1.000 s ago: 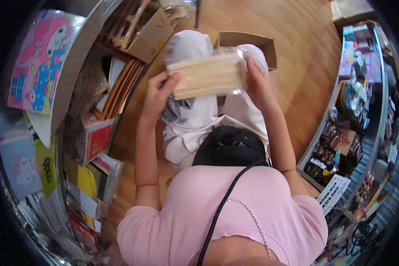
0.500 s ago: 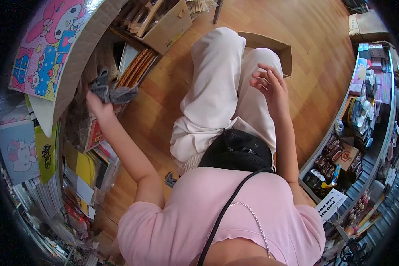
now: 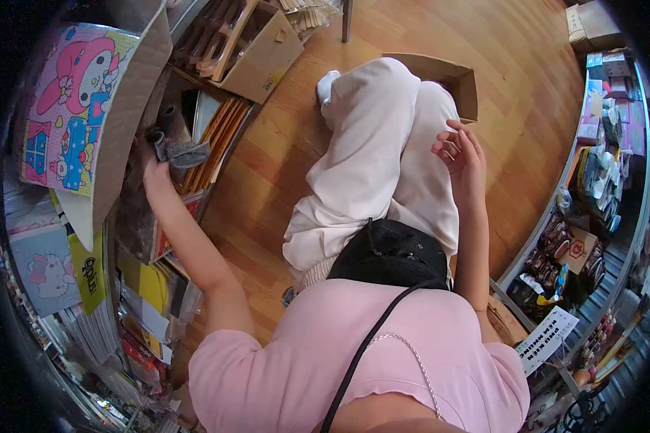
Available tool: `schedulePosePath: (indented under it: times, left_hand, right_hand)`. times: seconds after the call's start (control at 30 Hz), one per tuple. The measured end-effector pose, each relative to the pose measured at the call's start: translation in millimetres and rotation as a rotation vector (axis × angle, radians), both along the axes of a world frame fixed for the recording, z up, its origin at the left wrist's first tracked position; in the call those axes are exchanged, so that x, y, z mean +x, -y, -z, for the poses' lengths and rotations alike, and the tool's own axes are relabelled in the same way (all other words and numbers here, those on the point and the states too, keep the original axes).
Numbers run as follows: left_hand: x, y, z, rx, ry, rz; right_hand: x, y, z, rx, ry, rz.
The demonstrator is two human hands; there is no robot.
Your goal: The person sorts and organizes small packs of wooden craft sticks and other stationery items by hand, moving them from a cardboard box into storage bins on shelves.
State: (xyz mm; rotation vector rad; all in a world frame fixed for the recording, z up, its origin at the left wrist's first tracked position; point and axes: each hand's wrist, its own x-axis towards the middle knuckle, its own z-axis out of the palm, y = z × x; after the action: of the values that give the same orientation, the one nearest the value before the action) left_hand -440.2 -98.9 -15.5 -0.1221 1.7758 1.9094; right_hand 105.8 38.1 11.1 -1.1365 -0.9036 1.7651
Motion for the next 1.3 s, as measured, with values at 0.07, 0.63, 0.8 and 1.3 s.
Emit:
schedulePosePath:
  times: [0.07,0.63,0.8,1.3]
  left_hand:
    - [-21,5,6,-0.071,-0.148,-0.023]
    - [195,-30,-69,-0.458,-0.46,0.45]
    - [195,-29,-2,0.805,0.463,0.809]
    - [331,-199,-26,0.068,0.177,1.166]
  right_hand:
    - [4,0,3,-0.014,-0.009,0.025]
    - [54,-38,27,-0.025,0.057,0.237]
    - [67,-86,55,-0.061,0.235,0.204]
    - [61,-266,328,-0.217,1.352,-0.699]
